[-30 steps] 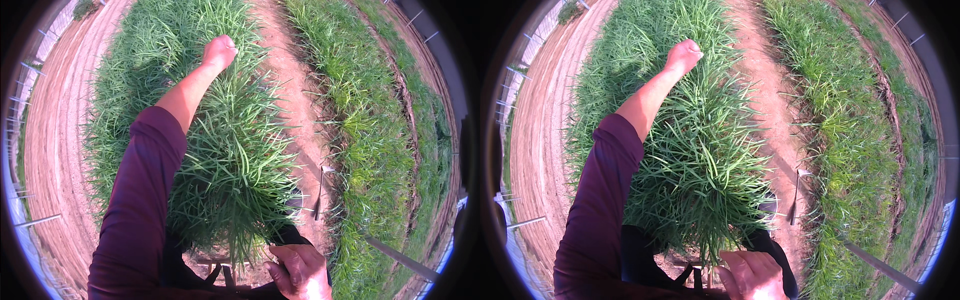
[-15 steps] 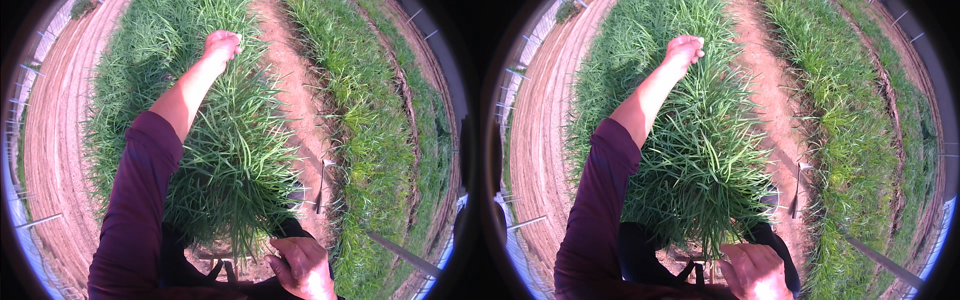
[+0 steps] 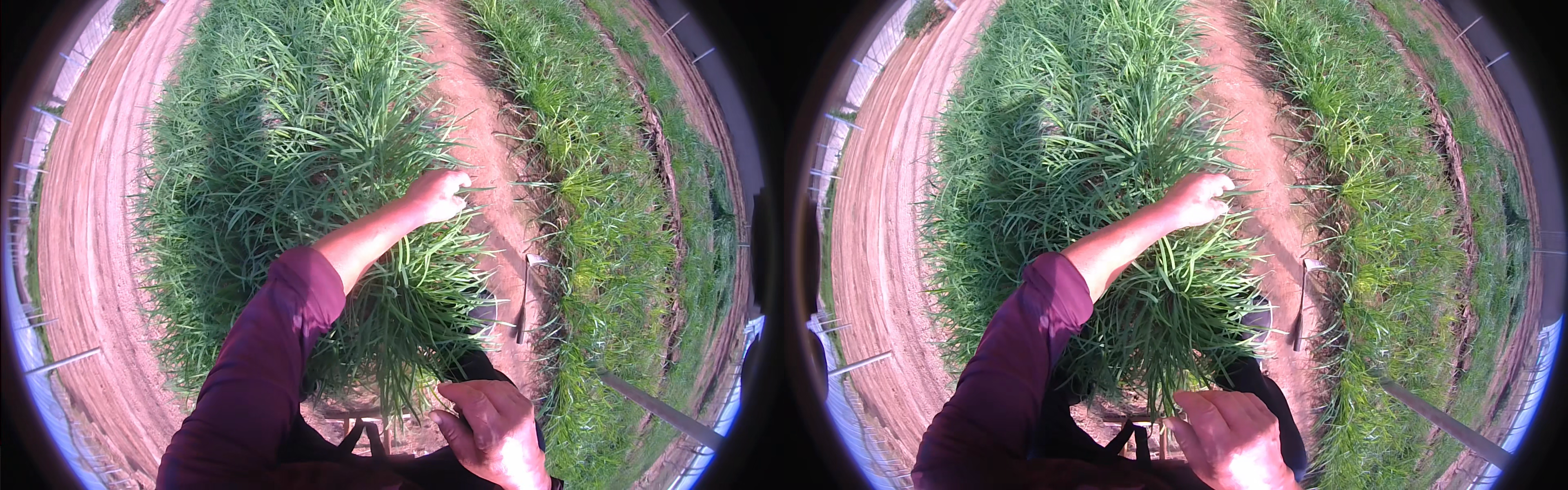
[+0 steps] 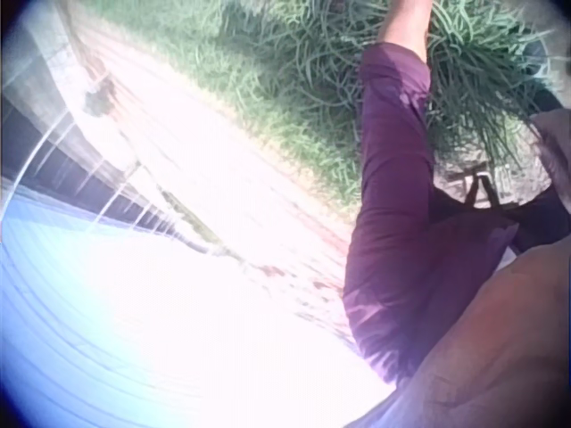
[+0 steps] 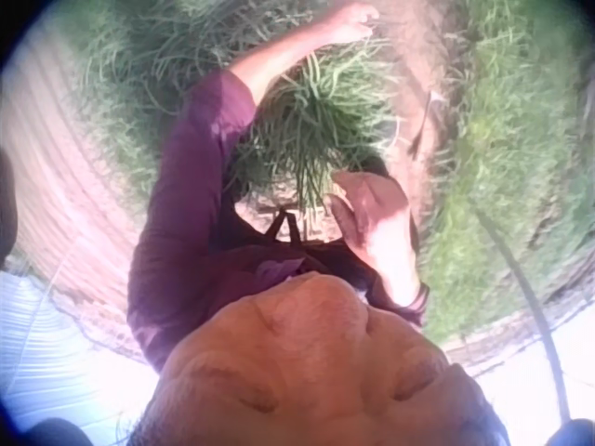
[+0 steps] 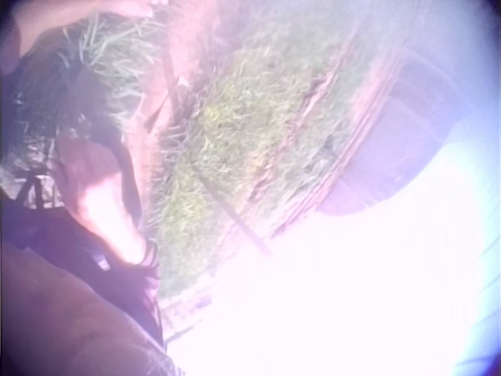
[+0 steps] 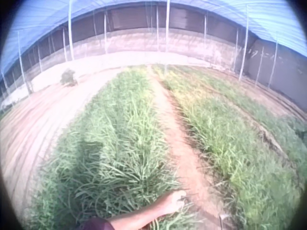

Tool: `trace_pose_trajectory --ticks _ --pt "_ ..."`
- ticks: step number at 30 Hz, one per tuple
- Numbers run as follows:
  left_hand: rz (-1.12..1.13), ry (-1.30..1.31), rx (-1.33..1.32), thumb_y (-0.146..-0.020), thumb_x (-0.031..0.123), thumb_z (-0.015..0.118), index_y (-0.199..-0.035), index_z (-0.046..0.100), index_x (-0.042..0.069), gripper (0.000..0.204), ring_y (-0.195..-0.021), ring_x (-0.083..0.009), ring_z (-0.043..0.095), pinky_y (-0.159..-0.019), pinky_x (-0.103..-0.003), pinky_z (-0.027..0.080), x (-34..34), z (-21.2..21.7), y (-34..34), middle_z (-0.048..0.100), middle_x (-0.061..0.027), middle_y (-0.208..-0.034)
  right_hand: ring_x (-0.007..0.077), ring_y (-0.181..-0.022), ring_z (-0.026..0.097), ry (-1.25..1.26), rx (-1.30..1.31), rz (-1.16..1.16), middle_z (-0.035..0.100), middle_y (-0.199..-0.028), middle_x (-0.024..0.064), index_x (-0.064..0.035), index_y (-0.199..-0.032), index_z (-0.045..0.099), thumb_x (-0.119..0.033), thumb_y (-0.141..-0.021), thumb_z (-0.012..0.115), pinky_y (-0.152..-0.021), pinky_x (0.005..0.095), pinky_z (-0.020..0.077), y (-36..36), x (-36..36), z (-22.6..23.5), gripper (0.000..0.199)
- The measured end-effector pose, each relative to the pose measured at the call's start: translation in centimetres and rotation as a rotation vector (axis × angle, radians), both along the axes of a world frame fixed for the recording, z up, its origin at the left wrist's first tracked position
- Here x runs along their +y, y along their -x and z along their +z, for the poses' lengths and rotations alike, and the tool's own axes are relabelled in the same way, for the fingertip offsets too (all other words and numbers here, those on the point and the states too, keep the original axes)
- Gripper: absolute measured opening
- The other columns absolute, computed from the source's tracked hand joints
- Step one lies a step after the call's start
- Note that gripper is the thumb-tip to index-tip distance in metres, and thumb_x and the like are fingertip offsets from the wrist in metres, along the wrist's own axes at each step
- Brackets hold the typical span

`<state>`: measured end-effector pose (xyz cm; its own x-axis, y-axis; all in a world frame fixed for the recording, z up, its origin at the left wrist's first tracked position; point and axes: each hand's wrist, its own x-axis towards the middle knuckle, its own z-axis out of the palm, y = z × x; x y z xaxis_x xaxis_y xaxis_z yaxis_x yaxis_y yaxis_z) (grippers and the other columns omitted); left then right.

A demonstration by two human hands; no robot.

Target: The person pulls green onion plants from the soil by hand, gathers them into a bundle, and then uses a long curved blade to cut the roots. The harvested onions are held in a bundle while the person moves along the row.

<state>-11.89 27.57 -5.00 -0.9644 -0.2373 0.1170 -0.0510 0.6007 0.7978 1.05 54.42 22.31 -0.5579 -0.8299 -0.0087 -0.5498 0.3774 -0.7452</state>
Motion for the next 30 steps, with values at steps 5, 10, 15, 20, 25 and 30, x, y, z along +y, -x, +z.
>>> trace_pose_trajectory --ticks 5,10,15,20,25,30 --pt "0.134 0.005 -0.098 -0.086 0.021 0.072 -0.085 0.068 0.007 0.014 -0.076 -0.0313 0.07 -0.075 -0.04 0.057 -3.1 0.0 0.6 0.072 -0.0124 -0.083 0.0364 -0.084 0.068 -0.008 -0.001 -0.041 0.071 -0.096 0.0154 -0.0053 -0.112 0.067 -0.007 -0.081 0.08 -0.074 0.0461 0.0543 0.2 1.1 0.3 0.034" --pt "0.238 -0.324 -0.129 -0.093 0.009 0.072 -0.092 0.067 0.006 0.006 -0.068 -0.0082 0.061 -0.061 -0.027 0.051 -5.0 2.7 -3.9 0.067 0.0007 -0.078 0.0239 -0.07 0.069 -0.004 0.017 0.02 0.071 -0.088 0.0113 -0.0029 -0.106 0.069 -0.011 -0.081 0.084 -0.061 0.0353 0.0556 1.2 0.9 -0.9 0.03" --pt "-0.04 -0.275 0.003 -0.092 0.003 0.073 -0.106 0.065 0.002 0.016 -0.077 -0.0097 0.064 -0.064 -0.027 0.054 -1.5 10.3 -13.7 0.067 -0.0031 -0.09 0.0266 -0.073 0.07 -0.062 -0.12 0.013 0.07 -0.09 0.0112 -0.0041 -0.108 0.069 -0.014 -0.088 0.079 -0.062 0.0367 0.0553 3.6 -0.3 -1.4 0.025" --pt "-0.168 -0.277 -0.181 -0.091 0.009 0.076 -0.111 0.066 0.003 0.024 -0.086 -0.0197 0.069 -0.074 -0.033 0.056 2.5 18.6 -22.2 0.066 -0.01 -0.104 0.0134 -0.071 0.064 -0.113 0.031 -0.066 0.071 -0.083 0.009 -0.0018 -0.099 0.072 -0.012 -0.094 0.073 -0.068 0.0309 0.0537 12.6 -5.0 -9.3 0.012" --pt "-0.293 -0.051 -0.201 -0.094 0.026 0.068 -0.109 0.064 0.006 0.026 -0.089 -0.0297 0.066 -0.076 -0.042 0.053 4.3 18.8 -26.5 0.063 -0.01 -0.097 0.0204 -0.073 0.071 -0.159 -0.156 -0.395 0.075 -0.081 0.009 -0.0036 -0.1 0.074 -0.029 -0.091 0.073 -0.076 0.0339 0.0564 23.2 -9.5 -19.9 0.027" --pt "-0.45 0.294 -0.431 -0.089 0.025 0.068 -0.114 0.063 0.009 0.03 -0.09 -0.0274 0.065 -0.077 -0.04 0.051 2.3 18.1 -29.2 0.063 -0.0077 -0.097 0.0229 -0.086 0.072 -0.219 -0.121 -0.487 0.076 -0.091 0.0122 -0.0059 -0.103 0.076 -0.031 -0.088 0.074 -0.083 0.0367 0.0558 28.2 -15.0 -26.3 0.029"
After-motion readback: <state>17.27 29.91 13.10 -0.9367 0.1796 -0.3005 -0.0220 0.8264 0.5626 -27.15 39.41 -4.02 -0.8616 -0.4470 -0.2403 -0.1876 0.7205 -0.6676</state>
